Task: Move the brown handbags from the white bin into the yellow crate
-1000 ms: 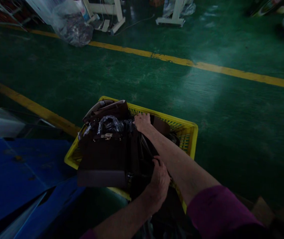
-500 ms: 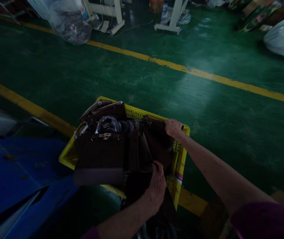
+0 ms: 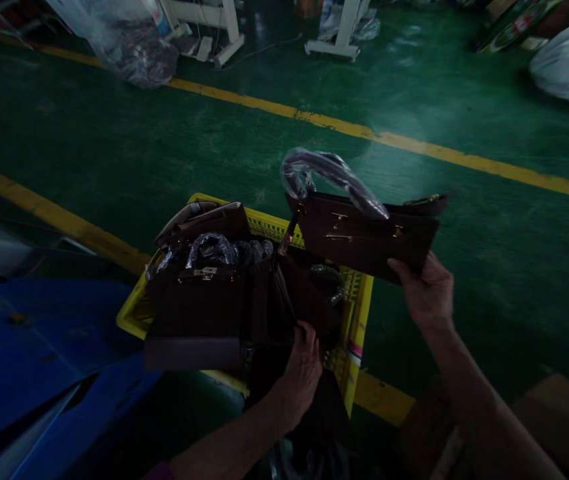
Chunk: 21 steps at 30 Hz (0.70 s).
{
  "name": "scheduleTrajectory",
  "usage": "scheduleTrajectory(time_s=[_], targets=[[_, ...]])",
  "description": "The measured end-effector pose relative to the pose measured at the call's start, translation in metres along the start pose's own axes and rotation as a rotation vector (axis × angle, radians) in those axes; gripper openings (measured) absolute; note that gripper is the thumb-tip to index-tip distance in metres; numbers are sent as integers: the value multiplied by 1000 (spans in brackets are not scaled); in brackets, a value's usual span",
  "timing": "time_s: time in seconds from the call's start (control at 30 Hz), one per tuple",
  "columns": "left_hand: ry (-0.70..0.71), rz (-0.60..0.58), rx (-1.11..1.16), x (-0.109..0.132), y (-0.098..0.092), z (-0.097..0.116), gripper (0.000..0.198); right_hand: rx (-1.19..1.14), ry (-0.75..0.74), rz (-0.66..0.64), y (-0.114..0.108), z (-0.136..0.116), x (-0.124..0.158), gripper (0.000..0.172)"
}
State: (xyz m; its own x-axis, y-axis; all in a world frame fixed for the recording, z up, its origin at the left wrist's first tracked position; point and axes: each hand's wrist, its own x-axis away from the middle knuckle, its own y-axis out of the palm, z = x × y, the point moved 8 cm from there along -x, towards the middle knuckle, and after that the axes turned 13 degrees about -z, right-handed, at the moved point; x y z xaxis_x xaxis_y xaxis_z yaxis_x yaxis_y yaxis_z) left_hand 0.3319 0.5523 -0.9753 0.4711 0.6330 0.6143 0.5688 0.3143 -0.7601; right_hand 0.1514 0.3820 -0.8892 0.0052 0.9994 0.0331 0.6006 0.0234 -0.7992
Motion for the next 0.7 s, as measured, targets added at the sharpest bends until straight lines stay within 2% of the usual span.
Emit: scheduleTrajectory(time_s=[0.1, 0.17, 0.2, 0.27, 0.33, 0.43, 0.5, 0.57, 0.63, 0.7], targets=[[23, -52, 11, -6, 3, 6, 39, -16, 144, -89, 68, 45, -2, 28], [60, -80, 39, -13, 3, 11, 35, 27, 265, -120, 104, 68, 2, 28], [70, -87, 53, -16, 2, 14, 33, 57, 322, -128, 115, 75, 5, 30], [50, -84, 78, -23, 1, 17, 32, 121, 407, -144, 122, 78, 9, 41], [31, -82, 100, -28, 2, 20, 32, 188, 423, -172, 114, 65, 6, 57], [41, -48, 145, -27, 4, 21, 31, 300, 270, -229, 97, 16, -12, 75], [135, 8, 193, -25, 1, 22, 33, 362, 129, -285, 95, -19, -25, 72], [289, 88, 258, -22, -8, 19, 30, 398, 54, -355, 105, -43, -34, 64], [421, 205, 367, -18, -23, 9, 24, 420, 82, -435, 119, -50, -38, 56], [482, 307, 497, -13, -37, -8, 21, 452, 171, -502, 129, -50, -34, 47]])
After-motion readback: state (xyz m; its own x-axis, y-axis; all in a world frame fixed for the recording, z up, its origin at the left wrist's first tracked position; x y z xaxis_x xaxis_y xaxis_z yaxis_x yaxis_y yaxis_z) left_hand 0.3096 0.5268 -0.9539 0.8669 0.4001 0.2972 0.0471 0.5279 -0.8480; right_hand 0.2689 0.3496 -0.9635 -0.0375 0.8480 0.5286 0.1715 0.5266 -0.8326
